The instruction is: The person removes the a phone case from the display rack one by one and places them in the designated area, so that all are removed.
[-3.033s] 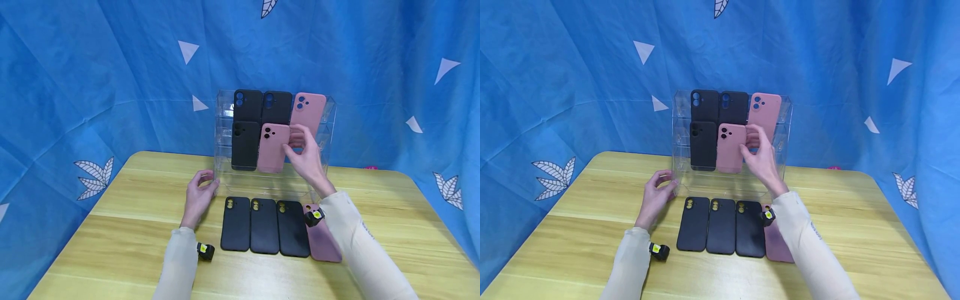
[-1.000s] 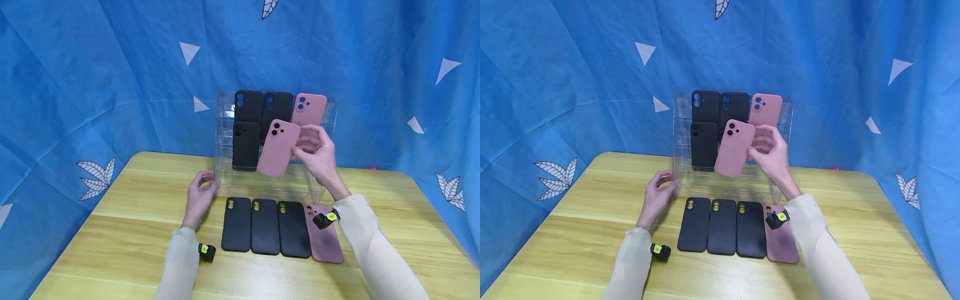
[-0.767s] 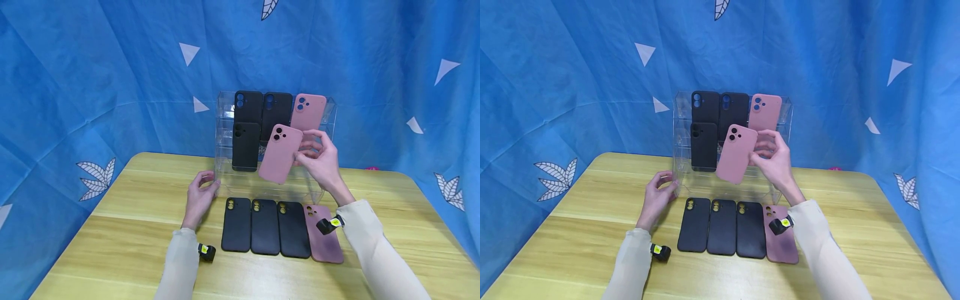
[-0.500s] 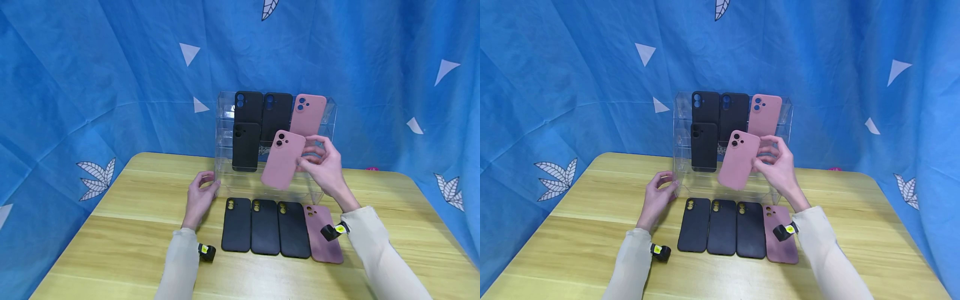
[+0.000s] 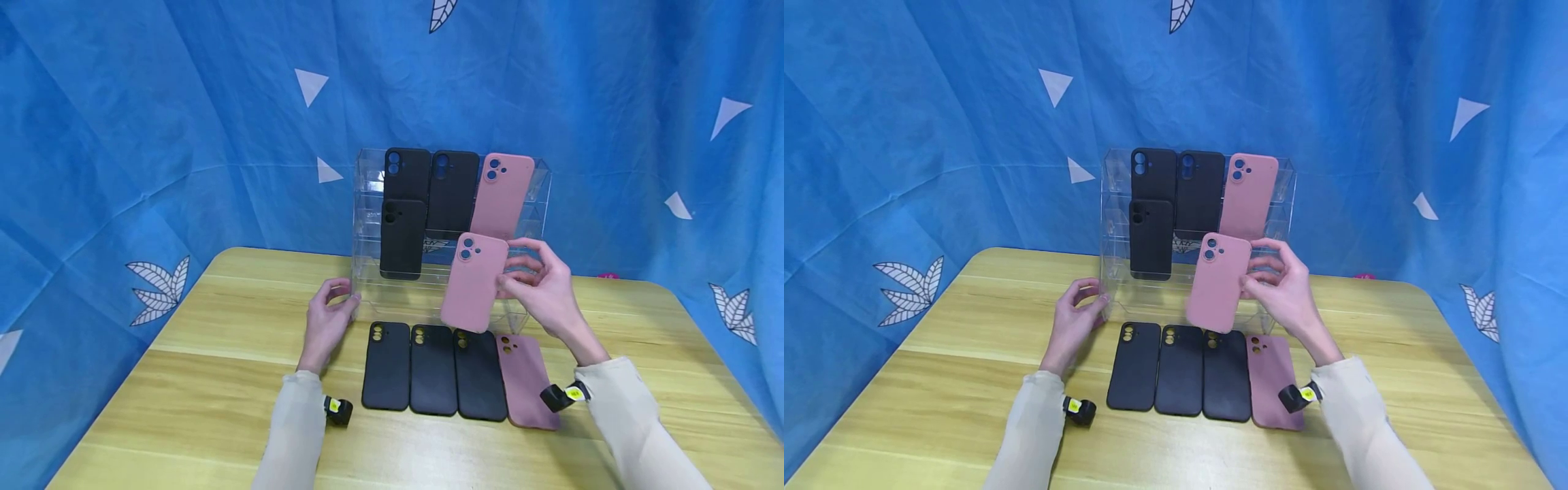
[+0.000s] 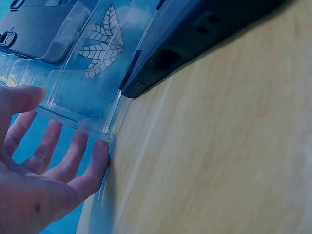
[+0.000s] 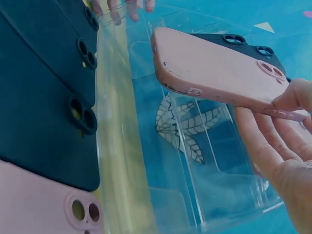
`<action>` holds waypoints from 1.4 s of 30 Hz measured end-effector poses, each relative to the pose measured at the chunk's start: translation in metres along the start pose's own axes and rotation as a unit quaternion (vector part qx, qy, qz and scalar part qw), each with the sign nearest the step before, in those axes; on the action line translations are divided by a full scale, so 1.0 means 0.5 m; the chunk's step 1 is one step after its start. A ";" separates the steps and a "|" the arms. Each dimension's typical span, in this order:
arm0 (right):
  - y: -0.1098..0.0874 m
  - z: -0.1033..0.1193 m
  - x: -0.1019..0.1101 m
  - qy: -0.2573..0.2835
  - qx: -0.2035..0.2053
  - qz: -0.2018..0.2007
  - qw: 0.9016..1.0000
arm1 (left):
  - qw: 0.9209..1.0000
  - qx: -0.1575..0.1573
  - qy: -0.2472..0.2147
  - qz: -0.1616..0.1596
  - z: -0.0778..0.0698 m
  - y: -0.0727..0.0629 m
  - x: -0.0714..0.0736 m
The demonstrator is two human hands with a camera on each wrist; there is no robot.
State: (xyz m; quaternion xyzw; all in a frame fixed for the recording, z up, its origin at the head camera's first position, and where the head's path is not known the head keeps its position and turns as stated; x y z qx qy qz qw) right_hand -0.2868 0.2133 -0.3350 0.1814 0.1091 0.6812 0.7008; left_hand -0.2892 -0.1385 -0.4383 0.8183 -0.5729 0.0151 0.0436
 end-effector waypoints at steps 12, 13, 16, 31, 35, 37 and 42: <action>-0.035 -0.009 0.028 -0.015 -0.022 0.019 0.999 | 1.000 0.004 0.010 -0.003 0.000 -0.001 -0.001; -0.037 -0.010 0.030 -0.013 -0.026 0.020 0.999 | 1.000 0.004 0.010 -0.003 0.000 -0.001 -0.001; -0.045 -0.012 0.037 -0.012 -0.035 0.022 0.999 | 1.000 0.000 0.011 -0.004 -0.002 -0.001 0.000; -0.089 -0.035 0.084 0.025 -0.060 0.024 0.998 | 1.000 -0.004 0.011 -0.005 0.001 0.000 0.000; -0.102 -0.044 0.099 0.032 -0.069 0.019 0.997 | 1.000 0.003 0.010 -0.003 0.003 0.000 -0.001; -0.107 -0.047 0.107 0.035 -0.071 0.020 0.997 | 1.000 0.005 0.010 -0.003 0.002 0.000 0.000; -0.117 -0.050 0.127 0.037 -0.072 0.023 0.996 | 1.000 -0.002 0.012 -0.004 -0.001 -0.001 0.001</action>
Point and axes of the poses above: each hand's wrist, its own y-axis towards the middle knuckle, its own x-axis out of the back of the hand, z = x × y, the point moved 7 cm from there along y, towards the middle knuckle, and after that the axes turned 9 degrees about -z, right-handed, at the moved point
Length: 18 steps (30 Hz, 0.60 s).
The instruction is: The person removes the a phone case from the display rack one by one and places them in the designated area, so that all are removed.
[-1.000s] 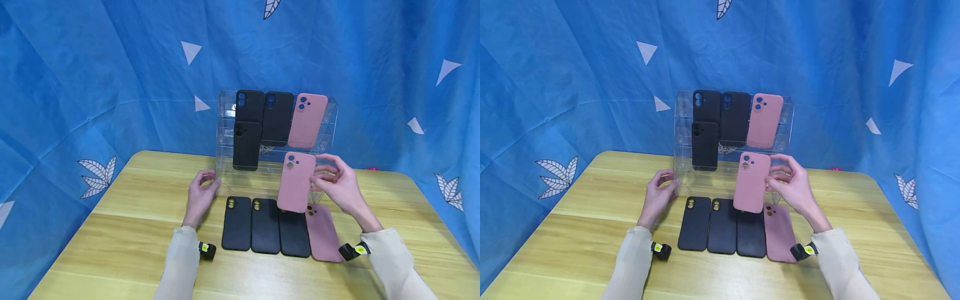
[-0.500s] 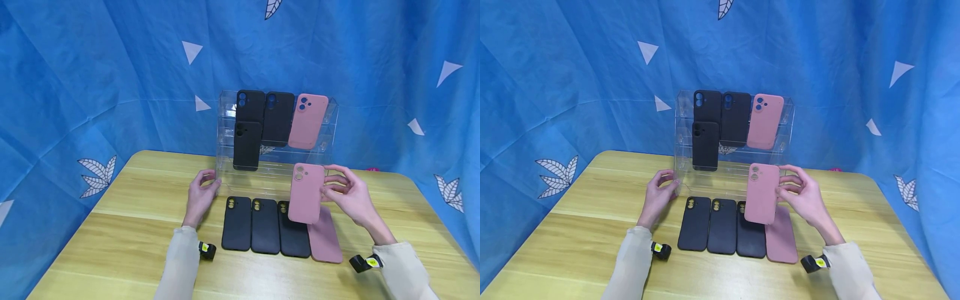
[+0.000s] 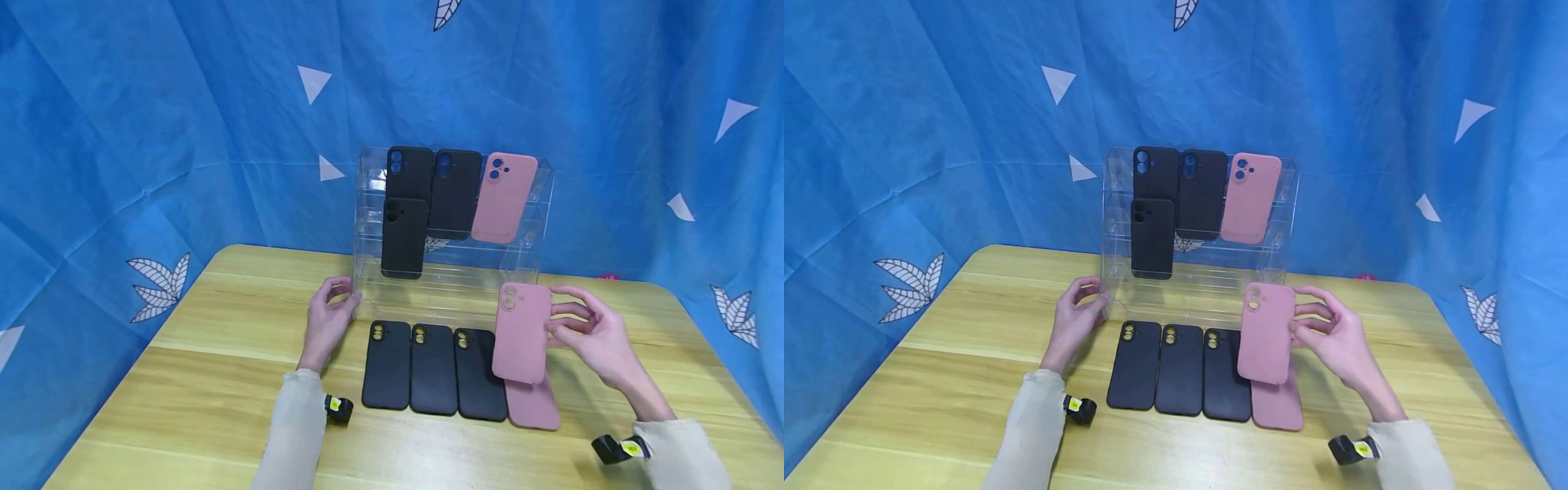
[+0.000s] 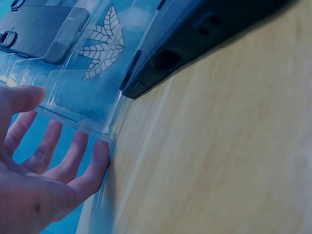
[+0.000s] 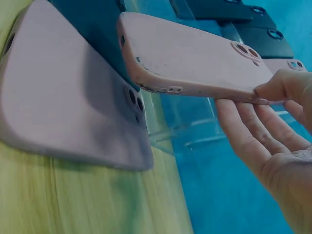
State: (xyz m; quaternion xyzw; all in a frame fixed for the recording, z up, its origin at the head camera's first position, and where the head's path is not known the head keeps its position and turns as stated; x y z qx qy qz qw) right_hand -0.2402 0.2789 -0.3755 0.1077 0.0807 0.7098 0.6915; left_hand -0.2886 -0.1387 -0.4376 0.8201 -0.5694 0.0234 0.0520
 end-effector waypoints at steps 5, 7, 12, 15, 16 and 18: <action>-0.010 -0.007 0.018 -0.011 -0.006 0.001 1.000 | 1.000 -0.001 0.000 0.001 0.001 0.000 -0.001; -0.014 -0.010 0.023 -0.011 -0.012 0.005 1.000 | 1.000 -0.002 -0.001 0.000 0.000 0.000 -0.001; -0.024 -0.019 0.039 -0.001 -0.029 0.018 0.999 | 1.000 -0.003 0.000 0.000 -0.002 0.000 0.000; -0.029 -0.023 0.053 -0.004 -0.036 0.024 0.999 | 1.000 -0.002 0.000 -0.001 -0.003 -0.001 0.000; -0.031 -0.025 0.057 -0.008 -0.039 0.026 0.999 | 1.000 -0.001 0.002 -0.001 -0.003 -0.001 0.000; -0.034 -0.029 0.069 -0.017 -0.046 0.027 0.998 | 1.000 0.000 0.004 -0.001 -0.002 -0.001 0.000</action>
Point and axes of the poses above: each hand's wrist, its own y-axis towards the middle knuckle, its own x-axis out of the back of the hand, z = x × y, the point moved 7 cm from there along y, towards the middle knuckle, and after that the axes turned 9 degrees about -z, right-handed, at the moved point
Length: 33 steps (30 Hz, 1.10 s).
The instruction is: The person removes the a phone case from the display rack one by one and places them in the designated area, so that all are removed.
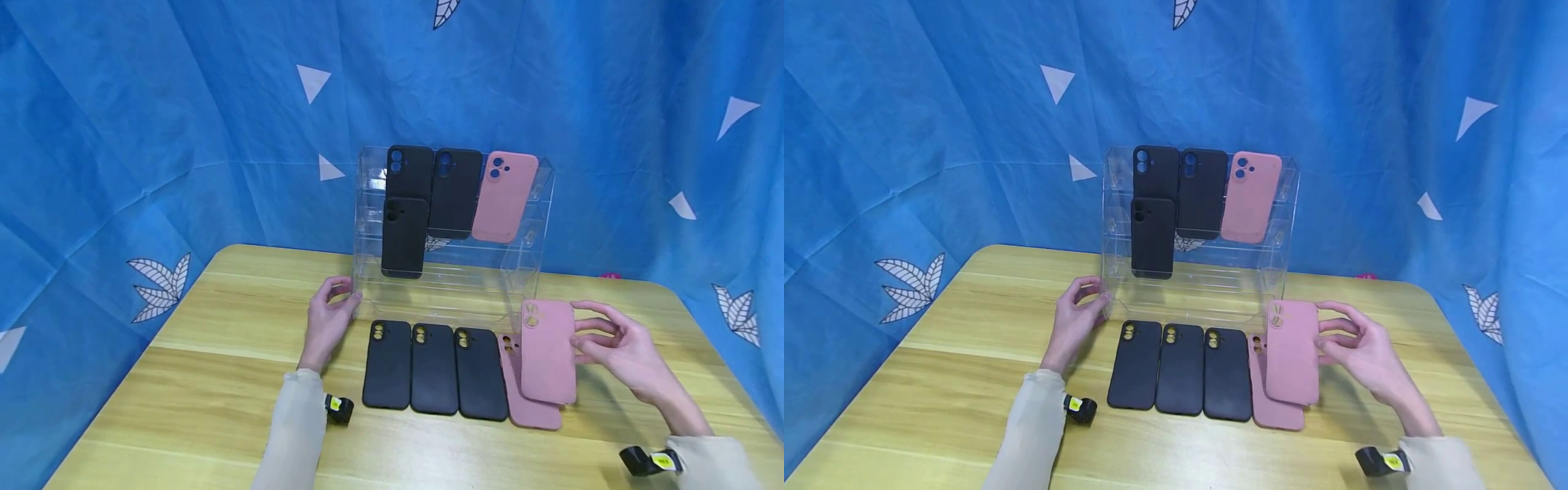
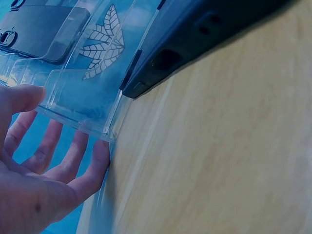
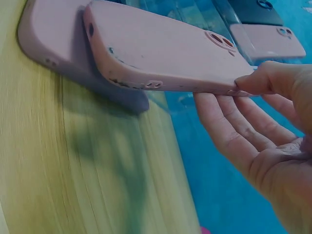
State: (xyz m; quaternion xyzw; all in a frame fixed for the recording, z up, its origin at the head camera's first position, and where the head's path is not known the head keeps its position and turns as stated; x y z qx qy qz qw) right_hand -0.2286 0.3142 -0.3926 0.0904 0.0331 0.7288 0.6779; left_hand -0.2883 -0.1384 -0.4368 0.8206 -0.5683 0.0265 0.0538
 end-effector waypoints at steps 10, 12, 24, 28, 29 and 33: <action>-0.009 -0.020 0.047 -0.018 -0.040 0.020 0.999 | 1.000 0.005 -0.002 0.003 0.000 0.000 0.000; -0.012 -0.023 0.056 -0.023 -0.044 0.027 0.998 | 1.000 0.006 -0.005 0.003 0.000 0.000 0.000; -0.026 -0.048 0.102 -0.063 -0.079 0.040 0.994 | 1.000 0.000 -0.002 0.004 0.000 0.000 0.001; -0.029 -0.062 0.106 -0.098 -0.094 0.041 0.990 | 1.000 -0.002 -0.001 0.003 0.000 0.001 0.001; -0.030 -0.065 0.107 -0.109 -0.098 0.040 0.988 | 1.000 -0.002 -0.002 0.002 0.000 0.001 0.001; -0.031 -0.078 0.105 -0.152 -0.109 0.037 0.982 | 1.000 -0.001 -0.006 0.003 0.001 0.000 0.001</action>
Point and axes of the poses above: each hand's wrist, its own y-axis towards the middle knuckle, its own x-axis out of the back of the hand, z = x × y, the point moved 7 cm from there along y, towards the middle knuckle, and after that the axes turned 9 degrees about -z, right-handed, at the moved point
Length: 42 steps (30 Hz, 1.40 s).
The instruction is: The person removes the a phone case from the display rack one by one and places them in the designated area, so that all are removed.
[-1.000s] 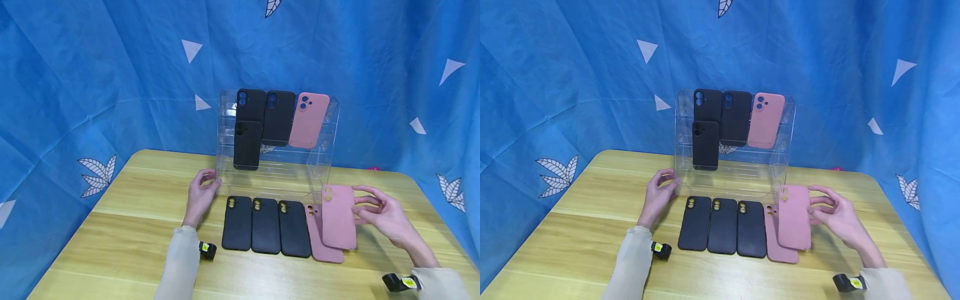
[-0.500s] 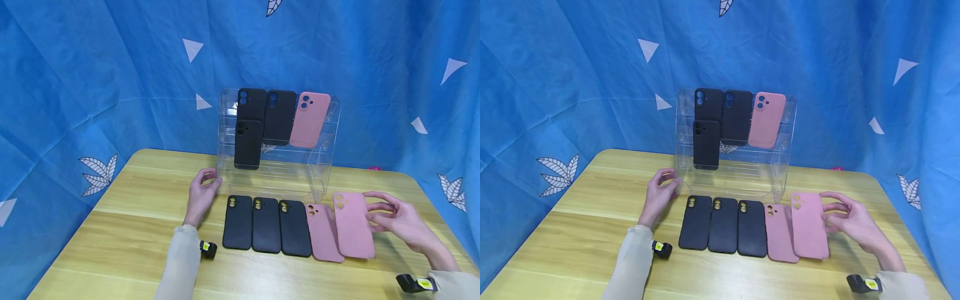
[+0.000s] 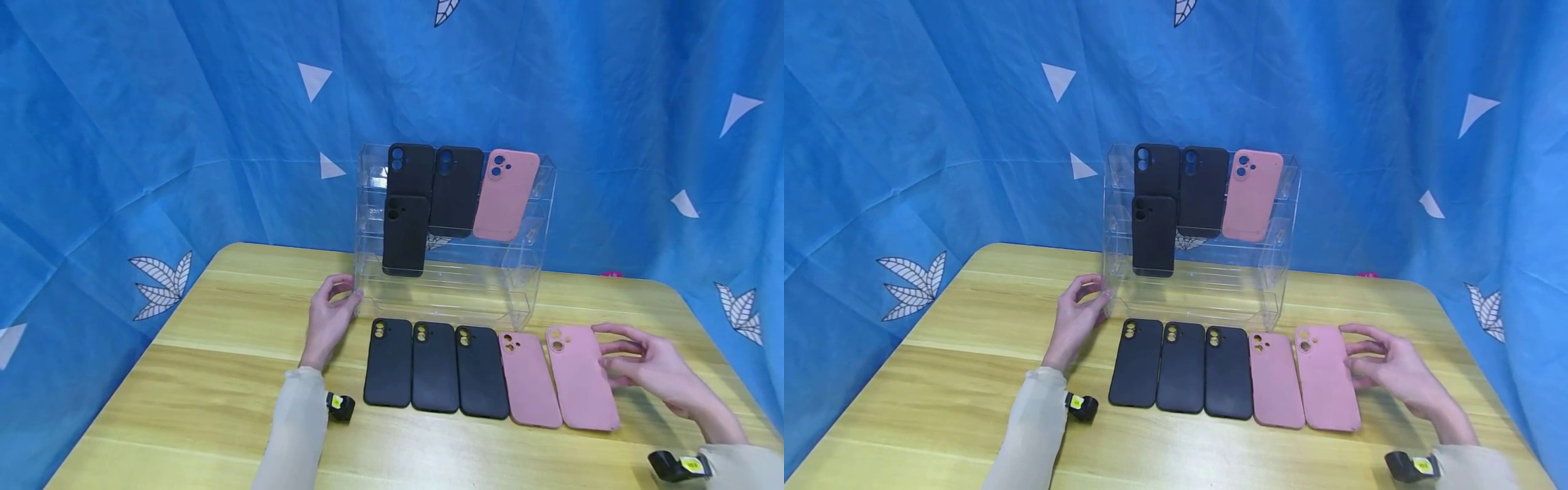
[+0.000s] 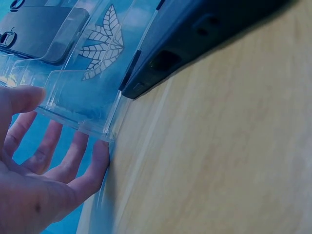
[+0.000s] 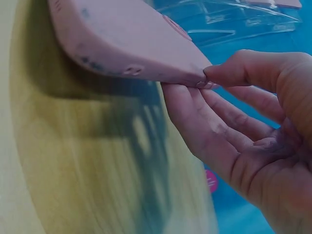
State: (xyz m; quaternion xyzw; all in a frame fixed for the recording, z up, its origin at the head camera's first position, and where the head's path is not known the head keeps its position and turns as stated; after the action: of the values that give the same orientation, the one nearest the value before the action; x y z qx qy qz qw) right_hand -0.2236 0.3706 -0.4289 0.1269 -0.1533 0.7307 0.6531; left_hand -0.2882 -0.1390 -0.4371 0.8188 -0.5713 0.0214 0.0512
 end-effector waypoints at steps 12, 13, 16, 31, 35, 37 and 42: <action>0.007 -0.015 -0.018 -0.077 -0.026 -0.016 0.997 | 1.000 0.007 0.000 0.000 -0.007 -0.006 0.001; 0.007 -0.015 -0.019 -0.087 -0.026 -0.020 0.996 | 1.000 0.004 0.001 -0.001 0.003 0.000 0.000; 0.007 -0.013 -0.023 -0.126 -0.028 -0.030 0.991 | 1.000 0.001 0.006 -0.003 0.002 0.000 0.000; 0.005 -0.008 -0.031 -0.202 -0.013 -0.049 0.978 | 1.000 -0.002 0.009 -0.003 0.004 0.002 0.000; 0.005 -0.005 -0.030 -0.218 -0.013 -0.060 0.974 | 1.000 -0.001 0.008 -0.003 0.004 0.002 0.000; 0.006 -0.001 -0.030 -0.230 -0.004 -0.072 0.970 | 1.000 -0.002 0.008 -0.003 0.003 0.002 -0.001; 0.009 0.021 -0.026 -0.248 0.049 -0.115 0.961 | 1.000 -0.005 0.007 -0.003 0.003 0.002 -0.001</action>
State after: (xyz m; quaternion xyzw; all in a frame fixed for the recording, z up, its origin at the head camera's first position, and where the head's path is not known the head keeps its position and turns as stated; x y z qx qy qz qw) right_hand -0.2268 0.3542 -0.4244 0.3528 -0.2595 0.6024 0.6673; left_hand -0.2894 -0.1393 -0.4383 0.8202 -0.5684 0.0241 0.0595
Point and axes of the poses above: each hand's wrist, its own y-axis towards the middle knuckle, its own x-axis out of the back of the hand, z = x × y, the point moved 7 cm from there along y, towards the middle knuckle, and after that the axes turned 9 degrees about -z, right-handed, at the moved point
